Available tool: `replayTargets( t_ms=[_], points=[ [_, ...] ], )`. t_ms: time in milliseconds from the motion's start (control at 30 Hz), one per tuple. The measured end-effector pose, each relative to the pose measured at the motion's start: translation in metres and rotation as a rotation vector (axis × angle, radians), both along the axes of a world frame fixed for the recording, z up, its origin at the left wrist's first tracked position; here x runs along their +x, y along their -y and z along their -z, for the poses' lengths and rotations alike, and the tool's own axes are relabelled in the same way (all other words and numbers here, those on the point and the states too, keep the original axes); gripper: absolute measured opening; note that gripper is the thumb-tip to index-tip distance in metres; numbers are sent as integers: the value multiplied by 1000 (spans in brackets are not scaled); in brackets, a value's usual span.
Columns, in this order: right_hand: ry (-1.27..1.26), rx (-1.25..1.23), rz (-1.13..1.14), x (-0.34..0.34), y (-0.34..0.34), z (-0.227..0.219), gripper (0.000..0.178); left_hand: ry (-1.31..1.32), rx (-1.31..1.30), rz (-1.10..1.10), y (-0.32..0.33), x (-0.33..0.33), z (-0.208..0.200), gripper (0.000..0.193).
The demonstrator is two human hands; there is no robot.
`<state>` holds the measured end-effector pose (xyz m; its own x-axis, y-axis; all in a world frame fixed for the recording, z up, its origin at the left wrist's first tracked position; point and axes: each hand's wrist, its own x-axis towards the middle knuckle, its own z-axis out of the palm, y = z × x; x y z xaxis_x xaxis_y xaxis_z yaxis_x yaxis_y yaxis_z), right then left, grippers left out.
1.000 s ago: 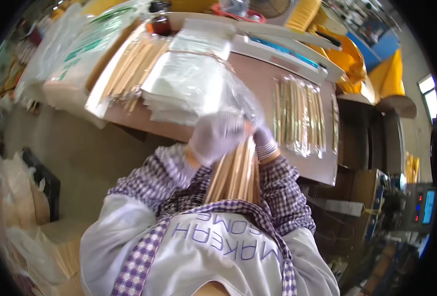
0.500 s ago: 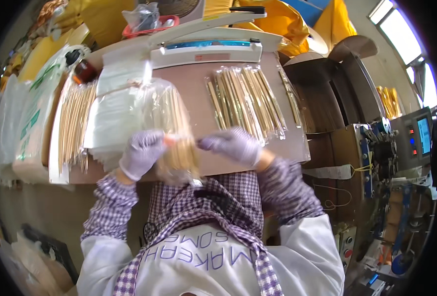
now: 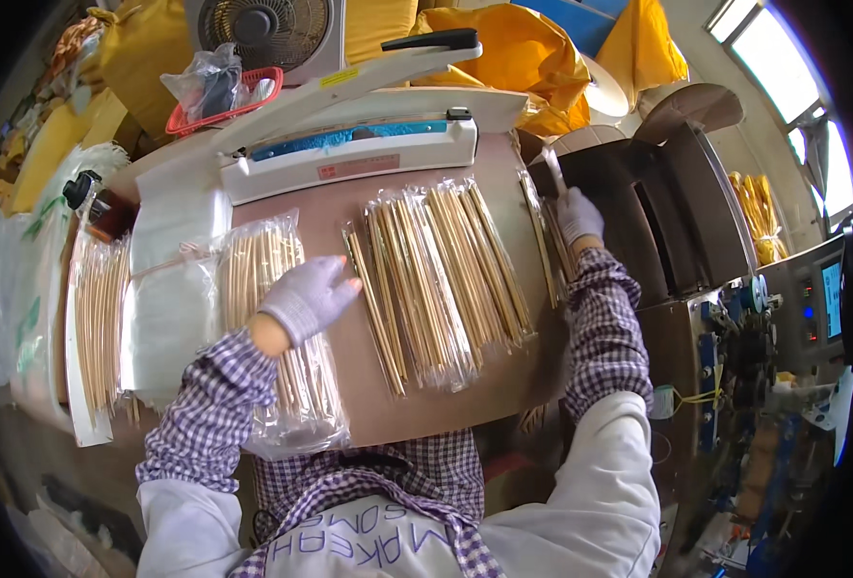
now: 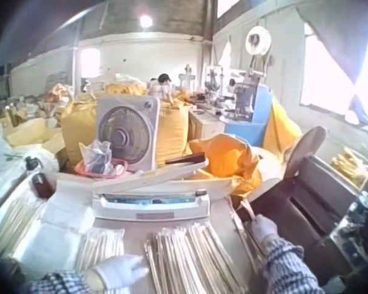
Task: Packing bundles of wooden sticks into plastic bags, sealing them using a heat sealer, and organizing them into larger storage bags.
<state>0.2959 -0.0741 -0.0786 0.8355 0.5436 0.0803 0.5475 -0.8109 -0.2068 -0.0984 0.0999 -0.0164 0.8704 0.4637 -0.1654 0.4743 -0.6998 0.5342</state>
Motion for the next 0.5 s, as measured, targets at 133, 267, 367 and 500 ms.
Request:
replayTargets(
  t_ms=[133, 267, 367, 500],
  points=[
    [-107, -94, 83, -33, -18, -24, 36, -291, -15, -111, 3, 38, 3, 46],
    [-67, 135, -291, -168, -38, -3, 43, 117, -114, -214, 18, 74, 44, 47],
    [-157, 239, -215, -235, -62, -2, 58, 367, -458, -522, 30, 74, 58, 58],
    [-827, 654, -37, -232, -77, 21, 68, 410, -726, -679, 35, 57, 62, 77]
  ],
)
